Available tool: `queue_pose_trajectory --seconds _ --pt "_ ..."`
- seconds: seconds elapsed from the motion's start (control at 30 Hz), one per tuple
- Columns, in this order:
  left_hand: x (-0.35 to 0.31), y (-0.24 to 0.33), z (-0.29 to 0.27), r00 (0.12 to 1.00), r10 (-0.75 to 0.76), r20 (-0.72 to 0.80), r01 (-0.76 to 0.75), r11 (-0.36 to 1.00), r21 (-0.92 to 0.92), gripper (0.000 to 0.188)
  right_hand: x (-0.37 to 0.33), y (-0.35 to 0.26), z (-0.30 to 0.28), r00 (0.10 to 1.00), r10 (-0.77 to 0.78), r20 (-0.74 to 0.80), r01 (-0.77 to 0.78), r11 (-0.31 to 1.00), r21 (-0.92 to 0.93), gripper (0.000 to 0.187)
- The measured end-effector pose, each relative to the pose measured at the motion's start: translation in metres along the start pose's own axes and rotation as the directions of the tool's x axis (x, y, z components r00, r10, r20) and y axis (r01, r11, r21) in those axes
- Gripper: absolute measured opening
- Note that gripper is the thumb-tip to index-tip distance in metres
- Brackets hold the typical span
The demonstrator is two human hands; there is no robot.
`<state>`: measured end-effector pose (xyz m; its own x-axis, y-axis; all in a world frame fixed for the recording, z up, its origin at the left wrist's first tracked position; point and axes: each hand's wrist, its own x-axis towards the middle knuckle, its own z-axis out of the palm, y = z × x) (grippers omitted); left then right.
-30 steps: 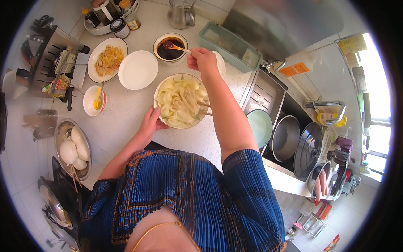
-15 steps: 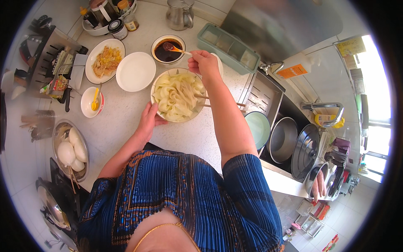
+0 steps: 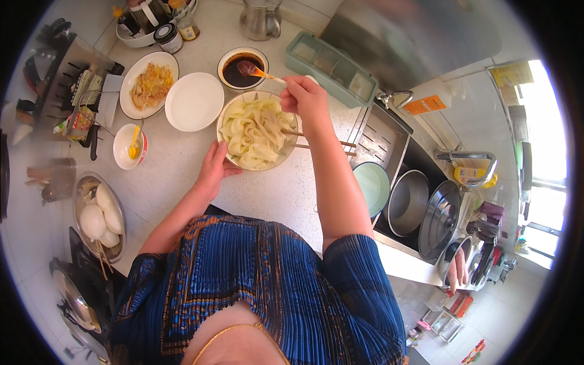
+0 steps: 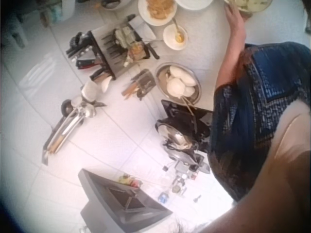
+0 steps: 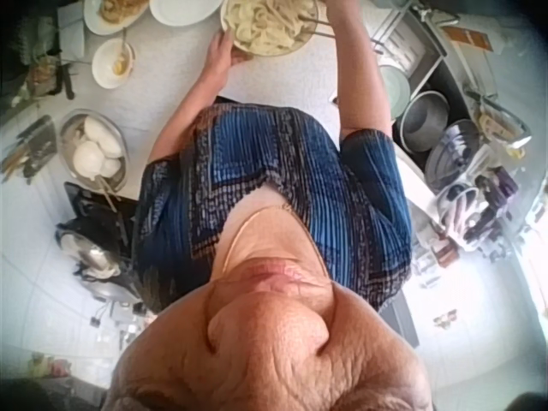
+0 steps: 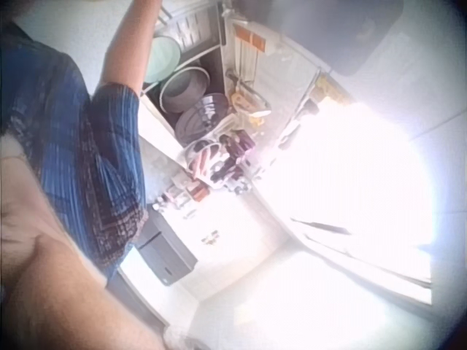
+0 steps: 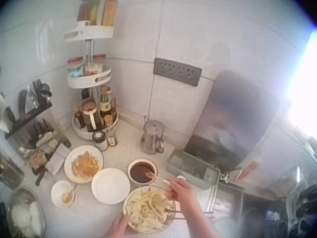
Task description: The person adds dry seasoning with a spoon, pours a liquid from a bottle, and adds a dark sauce with a spoon to a bowl of noodles.
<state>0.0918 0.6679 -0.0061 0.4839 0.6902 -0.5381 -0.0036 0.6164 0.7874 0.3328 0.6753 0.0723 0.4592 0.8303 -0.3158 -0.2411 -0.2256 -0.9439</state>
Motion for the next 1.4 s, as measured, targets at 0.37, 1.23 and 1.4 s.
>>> queue_pose_trajectory --seconds 0.37,1.23,1.4 --pt "-0.002 0.001 -0.005 0.998 -0.01 0.069 0.013 0.999 -0.03 0.056 -0.098 0.046 -0.016 0.857 -0.515 -0.012 0.434 0.734 -0.522 0.005" --pt "0.001 0.001 -0.012 0.996 -0.021 0.09 0.021 1.0 0.008 0.058 -0.079 0.031 -0.024 0.996 0.018 -0.09 -0.007 0.993 0.116 0.011" --pt "0.003 -0.003 -0.014 0.996 -0.015 0.084 0.015 1.0 0.005 0.056 -0.045 0.01 0.001 0.971 -0.19 -0.145 0.19 0.982 -0.017 0.009"
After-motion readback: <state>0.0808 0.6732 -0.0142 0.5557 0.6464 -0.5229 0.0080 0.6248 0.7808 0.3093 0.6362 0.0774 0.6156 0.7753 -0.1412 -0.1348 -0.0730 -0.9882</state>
